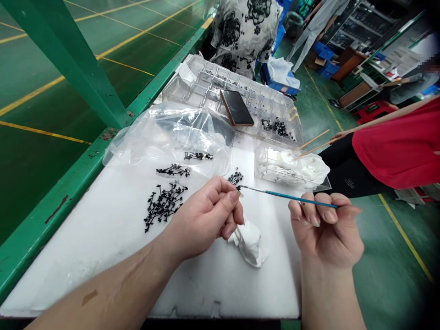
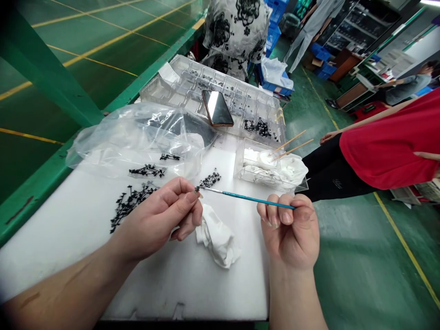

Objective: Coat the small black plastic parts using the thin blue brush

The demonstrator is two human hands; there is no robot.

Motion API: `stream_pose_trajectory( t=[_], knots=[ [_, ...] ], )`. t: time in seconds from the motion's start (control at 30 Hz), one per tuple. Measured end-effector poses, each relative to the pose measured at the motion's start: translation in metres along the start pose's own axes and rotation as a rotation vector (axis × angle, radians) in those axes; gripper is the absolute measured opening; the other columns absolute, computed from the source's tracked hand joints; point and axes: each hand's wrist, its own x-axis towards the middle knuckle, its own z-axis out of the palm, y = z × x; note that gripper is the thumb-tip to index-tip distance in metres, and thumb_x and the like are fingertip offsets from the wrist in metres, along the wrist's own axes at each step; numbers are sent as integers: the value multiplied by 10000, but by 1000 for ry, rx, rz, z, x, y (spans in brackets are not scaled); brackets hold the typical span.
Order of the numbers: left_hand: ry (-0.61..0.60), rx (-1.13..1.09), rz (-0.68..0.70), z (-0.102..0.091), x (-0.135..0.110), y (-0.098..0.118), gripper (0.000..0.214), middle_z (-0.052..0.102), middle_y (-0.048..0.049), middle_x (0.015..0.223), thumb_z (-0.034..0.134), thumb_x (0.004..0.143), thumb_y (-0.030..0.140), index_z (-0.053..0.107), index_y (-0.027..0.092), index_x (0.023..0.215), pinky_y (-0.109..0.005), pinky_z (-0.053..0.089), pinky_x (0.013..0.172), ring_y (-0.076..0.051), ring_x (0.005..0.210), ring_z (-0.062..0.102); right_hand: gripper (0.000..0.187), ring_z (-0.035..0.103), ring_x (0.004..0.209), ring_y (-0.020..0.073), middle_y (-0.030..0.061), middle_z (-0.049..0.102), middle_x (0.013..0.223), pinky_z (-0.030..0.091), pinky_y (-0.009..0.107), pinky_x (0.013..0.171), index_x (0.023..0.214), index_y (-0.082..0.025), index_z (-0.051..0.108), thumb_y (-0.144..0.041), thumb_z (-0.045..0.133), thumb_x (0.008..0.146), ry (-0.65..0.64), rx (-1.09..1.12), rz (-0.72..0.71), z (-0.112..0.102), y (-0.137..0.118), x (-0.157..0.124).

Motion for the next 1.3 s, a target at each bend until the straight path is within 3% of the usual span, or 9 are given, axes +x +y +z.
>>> stream_pose_trajectory(
  t=[0.13,0.37,0.47,0.57,0.67,0.9,1.03,1.1,1.3],
  knots=[
    [-3,4,-5,-1,0,-1,258,658,54,729,494,1054,419,478,192,932,-131,337,465,-4,475,465,143,442,555,97,-47,434,612,393,292,531,904,-196,722,-310,808,891,-14,-15,7,1,1,-1],
    [4,-10,-6,0,2,-2,249,670,48,748,511,1047,418,472,197,938,-135,342,462,-14,481,474,184,471,585,86,-41,531,661,431,231,500,893,-186,707,-195,861,792,147,82,22,1,1,3],
    [22,-22,14,-2,3,-1,246,671,49,737,528,1041,405,472,196,925,-132,345,459,-15,474,474,214,535,628,89,-33,629,740,485,225,541,818,-199,675,-167,878,755,174,101,138,6,11,4],
    [48,-58,44,-5,6,0,250,681,46,743,552,1030,413,482,196,929,-125,347,450,-17,472,485,297,597,691,86,-43,701,863,532,230,614,970,-238,708,-241,908,751,241,124,347,15,26,2],
    [80,-102,82,-9,8,3,232,681,48,737,577,1018,398,490,200,933,-120,350,431,-25,468,500,463,598,670,101,-43,693,871,531,270,628,1131,-263,645,-448,883,780,145,-75,421,25,39,1],
    [111,-118,139,-12,8,5,201,674,44,723,567,1020,367,496,200,935,-122,346,415,-36,462,512,433,587,564,166,-15,713,793,442,312,579,1010,-261,377,-578,661,931,6,-579,156,29,58,12],
    [93,-125,148,-12,9,4,204,676,40,736,567,1021,372,504,197,937,-118,351,420,-32,470,517,309,626,709,172,69,773,970,457,326,727,1038,-205,573,-487,661,949,67,-958,46,21,67,18],
    [86,-127,154,-12,10,3,210,677,41,743,568,1021,380,505,197,938,-117,355,427,-28,474,514,277,618,731,188,63,767,920,433,330,750,984,-188,686,-457,687,919,90,-1100,39,20,70,19],
    [73,-130,164,-15,10,4,222,667,37,738,559,1022,383,500,192,925,-121,343,429,-26,475,509,254,606,751,206,55,727,777,407,320,732,764,-172,785,-421,753,809,121,-1228,109,30,73,30]
  ],
)
